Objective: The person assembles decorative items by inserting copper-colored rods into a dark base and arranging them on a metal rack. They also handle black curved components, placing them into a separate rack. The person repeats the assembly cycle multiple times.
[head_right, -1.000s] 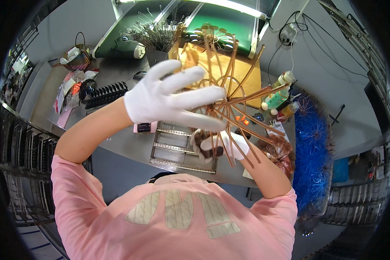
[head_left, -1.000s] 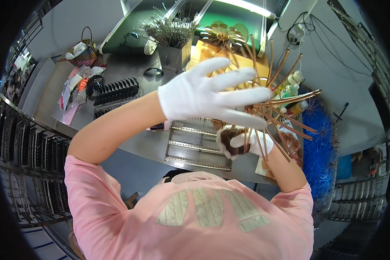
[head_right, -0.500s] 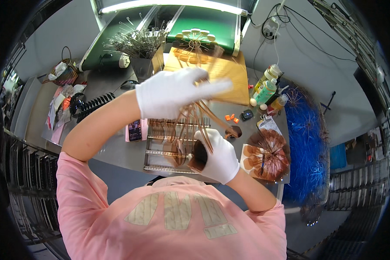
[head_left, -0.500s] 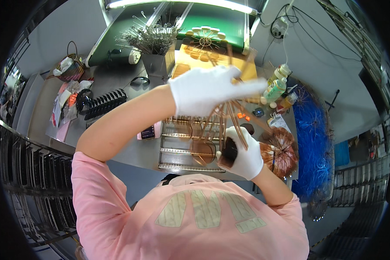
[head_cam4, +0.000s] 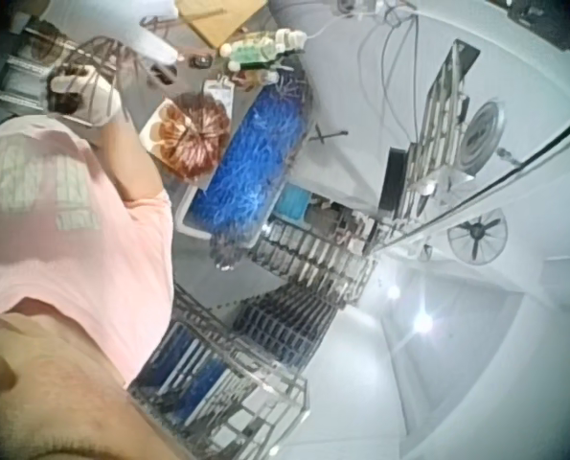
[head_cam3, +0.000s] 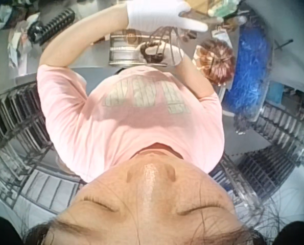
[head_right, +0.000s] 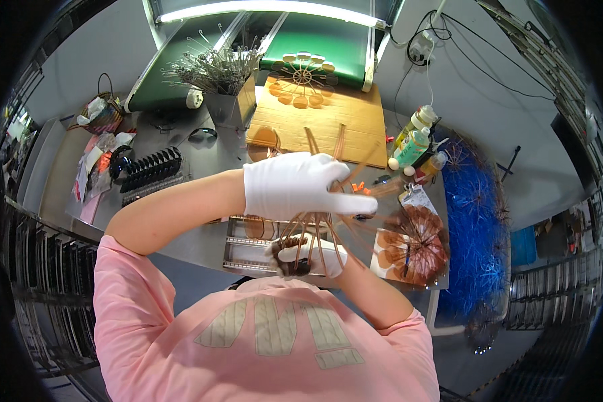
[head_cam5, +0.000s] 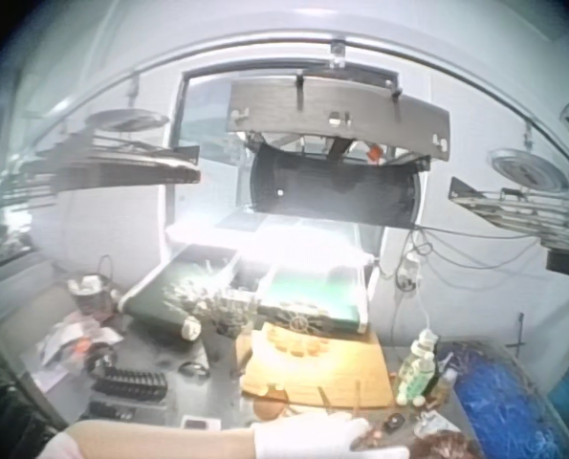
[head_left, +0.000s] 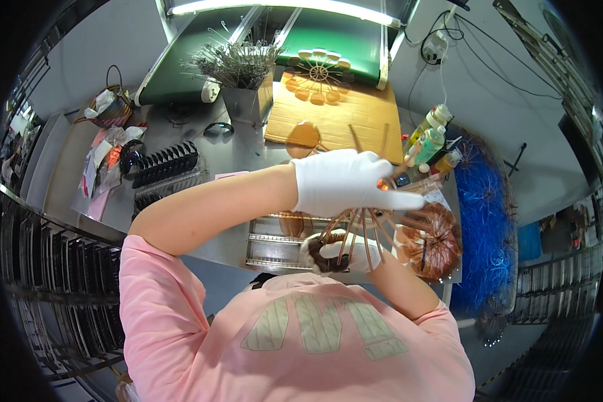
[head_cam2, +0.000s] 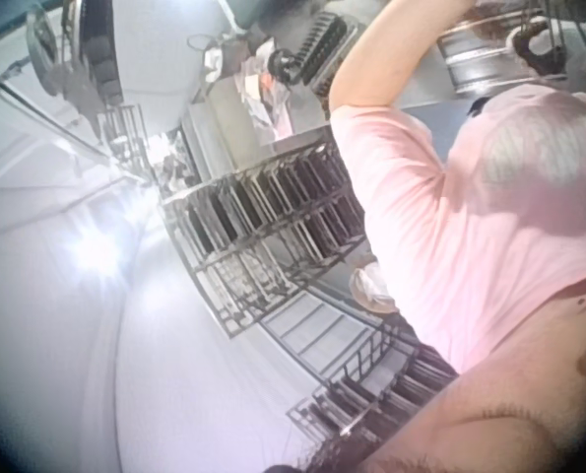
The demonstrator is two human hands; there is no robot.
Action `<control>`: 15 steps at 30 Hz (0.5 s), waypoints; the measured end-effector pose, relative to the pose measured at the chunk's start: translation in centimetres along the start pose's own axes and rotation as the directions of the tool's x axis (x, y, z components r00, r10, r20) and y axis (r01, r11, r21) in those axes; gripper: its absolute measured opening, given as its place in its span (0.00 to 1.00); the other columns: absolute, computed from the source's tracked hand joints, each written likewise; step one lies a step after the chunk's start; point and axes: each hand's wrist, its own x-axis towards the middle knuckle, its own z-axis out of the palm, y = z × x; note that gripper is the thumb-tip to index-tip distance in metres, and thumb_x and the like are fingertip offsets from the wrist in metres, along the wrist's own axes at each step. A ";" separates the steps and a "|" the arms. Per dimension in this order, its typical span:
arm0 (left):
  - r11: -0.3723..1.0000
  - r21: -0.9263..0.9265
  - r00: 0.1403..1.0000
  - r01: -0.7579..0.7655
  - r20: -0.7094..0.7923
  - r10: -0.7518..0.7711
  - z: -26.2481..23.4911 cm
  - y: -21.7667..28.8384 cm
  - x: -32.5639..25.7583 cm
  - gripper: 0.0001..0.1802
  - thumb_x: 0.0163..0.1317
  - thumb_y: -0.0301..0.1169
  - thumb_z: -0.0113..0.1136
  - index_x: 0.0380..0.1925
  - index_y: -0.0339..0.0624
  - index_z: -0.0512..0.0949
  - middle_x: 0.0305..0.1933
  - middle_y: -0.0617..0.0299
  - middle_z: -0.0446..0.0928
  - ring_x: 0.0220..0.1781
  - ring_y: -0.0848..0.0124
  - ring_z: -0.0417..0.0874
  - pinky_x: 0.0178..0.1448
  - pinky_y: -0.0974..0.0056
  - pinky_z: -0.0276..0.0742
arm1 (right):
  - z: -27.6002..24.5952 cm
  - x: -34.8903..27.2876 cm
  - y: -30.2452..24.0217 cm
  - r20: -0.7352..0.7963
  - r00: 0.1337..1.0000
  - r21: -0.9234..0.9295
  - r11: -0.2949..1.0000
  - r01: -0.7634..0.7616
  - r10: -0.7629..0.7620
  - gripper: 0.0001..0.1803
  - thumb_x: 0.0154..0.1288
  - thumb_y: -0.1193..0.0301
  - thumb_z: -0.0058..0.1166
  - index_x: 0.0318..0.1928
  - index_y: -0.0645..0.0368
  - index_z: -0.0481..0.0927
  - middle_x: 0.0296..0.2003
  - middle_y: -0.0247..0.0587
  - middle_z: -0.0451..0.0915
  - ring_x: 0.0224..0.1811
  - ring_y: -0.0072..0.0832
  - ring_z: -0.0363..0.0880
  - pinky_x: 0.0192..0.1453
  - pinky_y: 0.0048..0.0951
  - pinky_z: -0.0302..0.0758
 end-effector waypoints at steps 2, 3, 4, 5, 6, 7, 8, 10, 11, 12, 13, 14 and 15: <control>0.986 -0.106 0.992 0.126 0.016 -0.125 0.6 -1.0 -1.0 0.50 0.57 0.26 0.65 0.78 0.75 0.55 0.47 0.47 0.75 0.46 0.46 0.84 0.44 0.49 0.83 | 0.0 -0.3 -1.0 -0.140 0.984 -0.320 0.945 0.061 -0.111 0.16 0.69 0.68 0.62 0.53 0.61 0.81 0.39 0.35 0.85 0.37 0.27 0.84 0.43 0.27 0.79; 0.970 -0.129 0.978 0.205 -0.004 -0.207 0.7 -1.4 -1.4 0.51 0.58 0.26 0.65 0.78 0.74 0.54 0.46 0.46 0.75 0.47 0.46 0.84 0.45 0.49 0.83 | 0.1 -0.3 -1.2 -0.196 0.920 -0.651 0.747 0.135 -0.338 0.15 0.65 0.66 0.64 0.49 0.59 0.82 0.37 0.38 0.85 0.35 0.31 0.85 0.42 0.29 0.80; 0.953 -0.176 0.965 0.248 -0.041 -0.259 0.8 -1.9 -1.8 0.51 0.58 0.26 0.65 0.78 0.73 0.53 0.46 0.45 0.75 0.47 0.46 0.84 0.46 0.48 0.83 | 0.2 -0.4 -1.5 -0.024 0.765 -0.981 0.163 0.107 -0.643 0.22 0.58 0.67 0.68 0.52 0.59 0.80 0.38 0.44 0.85 0.35 0.37 0.85 0.43 0.32 0.80; 0.947 -0.127 0.953 0.296 -0.032 -0.302 0.7 -2.4 -2.3 0.57 0.53 0.25 0.68 0.80 0.66 0.49 0.47 0.43 0.74 0.47 0.45 0.82 0.48 0.49 0.82 | 0.4 -0.5 -1.5 0.038 0.620 -0.998 0.001 0.063 -0.784 0.26 0.59 0.66 0.68 0.57 0.58 0.77 0.39 0.44 0.84 0.36 0.37 0.85 0.42 0.33 0.80; 0.908 -0.198 0.918 0.370 -0.070 -0.389 0.6 -2.9 -2.8 0.59 0.51 0.25 0.69 0.81 0.64 0.47 0.48 0.43 0.74 0.47 0.45 0.82 0.49 0.49 0.82 | 0.6 -0.6 -1.5 0.145 0.471 -0.986 -0.165 -0.001 -0.870 0.30 0.59 0.64 0.69 0.61 0.56 0.74 0.40 0.44 0.84 0.38 0.36 0.85 0.42 0.34 0.81; 0.860 -0.290 0.881 0.419 -0.100 -0.463 0.4 -3.2 -3.2 0.62 0.49 0.24 0.70 0.81 0.61 0.45 0.49 0.42 0.73 0.47 0.46 0.82 0.50 0.50 0.82 | 0.7 -0.7 -1.3 0.264 0.316 -0.947 -0.307 -0.094 -0.911 0.34 0.59 0.63 0.69 0.65 0.54 0.71 0.42 0.45 0.84 0.39 0.35 0.85 0.42 0.34 0.82; 0.782 -0.382 0.822 0.493 -0.089 -0.562 0.1 -3.5 -3.5 0.64 0.47 0.24 0.71 0.82 0.58 0.43 0.49 0.42 0.73 0.47 0.46 0.81 0.51 0.51 0.82 | 0.8 -0.7 -1.1 0.047 0.402 -0.991 0.009 0.136 -0.915 0.33 0.61 0.63 0.68 0.65 0.54 0.71 0.43 0.42 0.83 0.40 0.34 0.85 0.43 0.35 0.82; 0.827 -0.363 0.841 0.428 -0.175 -0.512 -0.2 -3.4 -3.8 0.65 0.45 0.24 0.73 0.81 0.50 0.44 0.52 0.41 0.73 0.51 0.45 0.79 0.56 0.52 0.80 | 0.8 -0.5 -0.5 -0.277 0.675 -0.646 0.653 0.396 -0.684 0.31 0.63 0.64 0.67 0.65 0.55 0.72 0.46 0.38 0.83 0.43 0.31 0.85 0.44 0.36 0.82; 0.835 -0.359 0.841 0.416 -0.197 -0.504 -0.1 -3.0 -3.7 0.66 0.44 0.24 0.73 0.81 0.46 0.44 0.53 0.40 0.73 0.53 0.45 0.78 0.58 0.52 0.79 | 0.7 -0.2 -0.3 -0.258 0.839 -0.230 0.874 0.429 -0.479 0.31 0.66 0.65 0.65 0.67 0.57 0.71 0.49 0.36 0.82 0.46 0.29 0.84 0.48 0.36 0.82; 0.842 -0.356 0.839 0.406 -0.220 -0.498 0.0 -2.6 -3.5 0.66 0.42 0.24 0.74 0.81 0.42 0.44 0.55 0.40 0.74 0.55 0.45 0.77 0.61 0.53 0.77 | 0.6 0.2 0.1 -0.205 0.933 0.189 0.923 0.335 -0.296 0.30 0.68 0.67 0.63 0.67 0.59 0.71 0.48 0.39 0.82 0.47 0.30 0.83 0.53 0.34 0.81; 0.864 -0.379 0.856 0.331 -0.265 -0.444 0.4 -1.9 -3.1 0.64 0.45 0.22 0.70 0.82 0.53 0.43 0.52 0.42 0.73 0.48 0.46 0.80 0.54 0.52 0.81 | 0.5 0.8 0.4 -0.059 0.957 0.291 0.912 0.290 -0.285 0.27 0.69 0.68 0.62 0.66 0.60 0.72 0.49 0.39 0.82 0.47 0.30 0.82 0.55 0.33 0.81; 0.907 -0.335 0.885 0.256 -0.296 -0.360 0.9 -1.1 -2.7 0.61 0.49 0.22 0.68 0.81 0.57 0.46 0.51 0.43 0.73 0.49 0.46 0.80 0.53 0.52 0.81 | 0.3 1.4 0.8 0.049 0.959 0.395 0.888 0.237 -0.278 0.25 0.70 0.68 0.60 0.65 0.60 0.73 0.49 0.40 0.82 0.47 0.30 0.82 0.56 0.32 0.81; 0.917 -0.314 0.920 0.245 -0.224 -0.322 1.5 -0.4 -2.2 0.59 0.51 0.22 0.67 0.81 0.60 0.48 0.51 0.44 0.73 0.48 0.45 0.81 0.52 0.50 0.81 | 0.2 2.2 1.0 0.086 0.959 0.350 0.909 0.225 -0.270 0.25 0.70 0.67 0.61 0.64 0.60 0.73 0.49 0.39 0.82 0.47 0.30 0.82 0.56 0.33 0.80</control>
